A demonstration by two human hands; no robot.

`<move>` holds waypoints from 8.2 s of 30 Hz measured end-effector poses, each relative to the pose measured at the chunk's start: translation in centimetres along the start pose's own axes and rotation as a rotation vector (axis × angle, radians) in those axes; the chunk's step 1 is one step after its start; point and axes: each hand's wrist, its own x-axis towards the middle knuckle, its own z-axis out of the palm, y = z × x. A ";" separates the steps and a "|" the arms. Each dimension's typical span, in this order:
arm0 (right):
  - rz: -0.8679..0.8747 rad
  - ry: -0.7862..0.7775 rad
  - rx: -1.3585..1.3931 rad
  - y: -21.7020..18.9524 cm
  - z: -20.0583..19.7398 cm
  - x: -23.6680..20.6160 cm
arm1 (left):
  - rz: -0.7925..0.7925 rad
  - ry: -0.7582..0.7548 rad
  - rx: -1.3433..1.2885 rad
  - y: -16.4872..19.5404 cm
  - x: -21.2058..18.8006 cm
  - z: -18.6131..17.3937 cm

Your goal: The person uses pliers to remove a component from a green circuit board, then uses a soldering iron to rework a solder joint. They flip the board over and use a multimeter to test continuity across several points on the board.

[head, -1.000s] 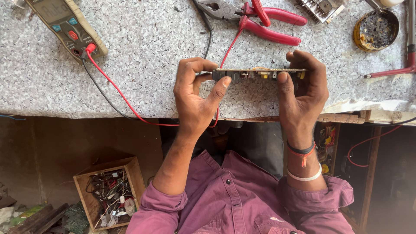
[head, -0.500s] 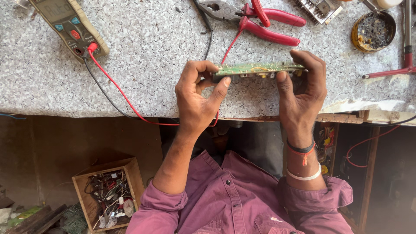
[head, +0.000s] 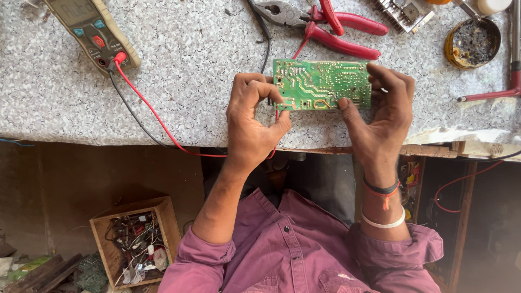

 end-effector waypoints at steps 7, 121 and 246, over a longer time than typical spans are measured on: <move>-0.039 -0.019 0.008 0.4 -0.2 -0.1 | -0.114 -0.134 -0.217 0.3 0.2 -0.2; -0.104 -0.025 -0.352 -5.6 -3.7 1.1 | -0.366 -0.069 0.697 4.7 4.3 -1.5; 0.036 0.129 0.502 0.5 -1.0 -1.0 | 0.296 0.154 0.758 1.8 2.2 -0.2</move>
